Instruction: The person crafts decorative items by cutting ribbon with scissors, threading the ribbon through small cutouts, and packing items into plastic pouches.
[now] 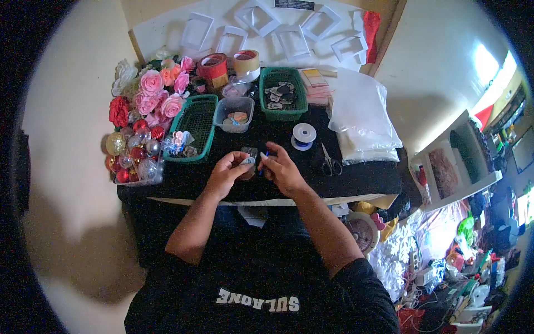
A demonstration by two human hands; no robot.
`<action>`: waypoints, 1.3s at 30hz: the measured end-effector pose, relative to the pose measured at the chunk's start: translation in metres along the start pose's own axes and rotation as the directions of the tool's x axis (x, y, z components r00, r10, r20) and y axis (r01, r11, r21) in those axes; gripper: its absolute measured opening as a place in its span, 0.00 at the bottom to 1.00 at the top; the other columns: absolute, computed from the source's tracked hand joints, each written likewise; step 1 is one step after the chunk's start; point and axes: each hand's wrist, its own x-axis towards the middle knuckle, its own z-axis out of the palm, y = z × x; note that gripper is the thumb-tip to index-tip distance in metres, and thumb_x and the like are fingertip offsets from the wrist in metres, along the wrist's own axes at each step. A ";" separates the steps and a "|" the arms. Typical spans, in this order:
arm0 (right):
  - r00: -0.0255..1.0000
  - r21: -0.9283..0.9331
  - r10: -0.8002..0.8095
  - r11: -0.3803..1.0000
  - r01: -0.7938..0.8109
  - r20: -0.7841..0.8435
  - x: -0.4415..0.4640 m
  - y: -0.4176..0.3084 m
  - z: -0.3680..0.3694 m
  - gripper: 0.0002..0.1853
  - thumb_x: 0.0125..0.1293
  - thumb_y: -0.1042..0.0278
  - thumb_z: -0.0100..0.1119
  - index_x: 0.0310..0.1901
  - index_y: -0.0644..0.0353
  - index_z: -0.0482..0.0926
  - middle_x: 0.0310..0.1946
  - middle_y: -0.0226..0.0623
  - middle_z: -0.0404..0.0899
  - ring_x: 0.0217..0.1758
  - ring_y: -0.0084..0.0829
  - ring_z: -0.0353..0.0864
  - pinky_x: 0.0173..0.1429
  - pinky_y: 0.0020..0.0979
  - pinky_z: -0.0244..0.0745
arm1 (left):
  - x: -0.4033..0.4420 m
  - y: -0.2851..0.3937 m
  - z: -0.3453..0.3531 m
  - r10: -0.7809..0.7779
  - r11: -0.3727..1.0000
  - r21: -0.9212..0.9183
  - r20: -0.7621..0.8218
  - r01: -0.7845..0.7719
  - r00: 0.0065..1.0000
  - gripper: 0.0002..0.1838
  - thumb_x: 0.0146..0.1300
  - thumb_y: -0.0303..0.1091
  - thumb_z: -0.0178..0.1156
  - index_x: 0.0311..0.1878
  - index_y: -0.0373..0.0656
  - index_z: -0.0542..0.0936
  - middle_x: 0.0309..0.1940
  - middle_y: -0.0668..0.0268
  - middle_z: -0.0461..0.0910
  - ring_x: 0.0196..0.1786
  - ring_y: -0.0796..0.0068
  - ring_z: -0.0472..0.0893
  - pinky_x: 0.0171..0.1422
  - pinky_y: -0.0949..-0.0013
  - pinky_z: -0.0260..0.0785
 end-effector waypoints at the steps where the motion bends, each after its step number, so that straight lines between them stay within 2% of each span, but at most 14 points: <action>1: 1.000 -0.001 -0.001 1.000 0.001 -0.001 -0.001 0.001 0.001 0.12 0.74 0.65 0.52 0.55 0.57 0.74 0.33 0.31 0.77 0.33 0.21 0.71 0.39 0.24 0.66 | 0.000 0.000 0.001 0.001 1.000 0.000 0.002 -0.001 1.000 0.17 0.65 0.31 0.64 0.54 0.38 0.74 0.40 0.66 0.79 0.43 0.78 0.81 0.46 0.72 0.78; 4: 0.997 0.038 -0.079 0.996 0.079 0.004 0.000 0.006 0.000 0.13 0.74 0.66 0.52 0.56 0.58 0.76 0.33 0.32 0.78 0.31 0.20 0.70 0.38 0.23 0.65 | 0.000 0.002 0.005 0.028 1.000 -0.002 -0.028 -0.028 0.999 0.16 0.65 0.29 0.64 0.53 0.39 0.73 0.40 0.66 0.80 0.42 0.77 0.82 0.43 0.71 0.79; 6: 1.000 -0.038 0.013 0.999 -0.012 0.016 0.002 0.007 -0.001 0.11 0.72 0.68 0.52 0.52 0.59 0.78 0.34 0.30 0.79 0.30 0.19 0.70 0.36 0.21 0.64 | -0.001 0.004 0.006 0.034 0.998 0.046 -0.047 -0.031 0.998 0.15 0.65 0.29 0.64 0.53 0.39 0.74 0.40 0.66 0.80 0.42 0.77 0.82 0.40 0.72 0.80; 10: 1.000 -0.002 0.000 1.000 0.000 0.029 -0.003 0.005 0.003 0.09 0.71 0.67 0.55 0.47 0.59 0.80 0.33 0.28 0.79 0.29 0.17 0.69 0.35 0.20 0.64 | -0.003 0.008 0.008 0.018 0.997 0.077 -0.078 -0.012 0.997 0.16 0.65 0.30 0.64 0.53 0.39 0.74 0.39 0.66 0.80 0.41 0.78 0.82 0.39 0.72 0.80; 12: 0.999 -0.202 -0.038 0.979 0.038 0.000 -0.006 0.006 0.004 0.09 0.70 0.64 0.57 0.46 0.59 0.80 0.32 0.27 0.79 0.30 0.15 0.70 0.35 0.20 0.64 | -0.003 0.008 0.006 0.000 0.994 0.109 -0.051 0.005 0.999 0.15 0.65 0.32 0.65 0.52 0.39 0.75 0.38 0.67 0.80 0.41 0.79 0.82 0.38 0.73 0.80; 15: 0.999 -0.269 -0.051 0.962 0.046 -0.011 -0.003 0.010 0.002 0.10 0.70 0.62 0.59 0.45 0.58 0.80 0.31 0.27 0.79 0.30 0.15 0.70 0.35 0.21 0.65 | -0.003 0.009 0.005 -0.035 0.984 0.175 -0.028 0.039 0.999 0.15 0.65 0.34 0.65 0.51 0.40 0.76 0.38 0.67 0.81 0.41 0.79 0.82 0.38 0.74 0.79; 18: 0.995 -0.273 -0.096 0.957 0.095 0.010 -0.003 0.011 0.002 0.10 0.70 0.62 0.58 0.45 0.58 0.80 0.31 0.27 0.79 0.29 0.15 0.70 0.34 0.21 0.65 | -0.005 0.011 0.006 -0.044 0.984 0.171 -0.030 0.049 0.999 0.14 0.65 0.35 0.64 0.51 0.40 0.77 0.39 0.67 0.81 0.42 0.79 0.82 0.37 0.74 0.79; 21: 0.998 -0.283 -0.064 0.958 0.053 -0.029 -0.005 0.008 0.006 0.10 0.70 0.62 0.58 0.44 0.59 0.80 0.30 0.27 0.79 0.29 0.16 0.71 0.34 0.21 0.65 | -0.007 0.016 0.009 -0.056 0.978 0.198 -0.032 0.061 0.998 0.15 0.65 0.34 0.64 0.52 0.40 0.77 0.39 0.66 0.81 0.42 0.78 0.82 0.37 0.73 0.79; 31: 0.996 -0.384 -0.080 0.921 0.065 -0.024 -0.003 0.011 0.006 0.08 0.69 0.65 0.57 0.43 0.60 0.79 0.31 0.28 0.77 0.31 0.17 0.72 0.36 0.22 0.67 | -0.003 0.005 0.003 -0.022 0.977 0.212 0.039 0.013 0.999 0.14 0.66 0.34 0.63 0.51 0.40 0.76 0.39 0.66 0.82 0.40 0.78 0.82 0.40 0.72 0.76; 37: 0.980 -0.444 -0.143 0.894 0.067 -0.138 0.001 0.017 0.012 0.08 0.66 0.67 0.59 0.43 0.61 0.78 0.31 0.29 0.77 0.31 0.19 0.72 0.34 0.25 0.68 | -0.002 0.005 0.003 0.003 0.968 0.252 0.024 -0.009 1.000 0.12 0.65 0.28 0.59 0.51 0.38 0.76 0.39 0.66 0.82 0.40 0.77 0.82 0.41 0.72 0.76; 39: 0.955 -0.520 -0.227 0.849 0.096 -0.193 0.005 0.021 0.012 0.08 0.66 0.69 0.58 0.44 0.61 0.78 0.29 0.28 0.75 0.30 0.18 0.71 0.33 0.24 0.67 | -0.004 0.007 0.004 -0.012 0.976 0.220 0.072 -0.004 0.997 0.12 0.65 0.27 0.59 0.51 0.38 0.76 0.38 0.66 0.82 0.39 0.77 0.82 0.41 0.72 0.76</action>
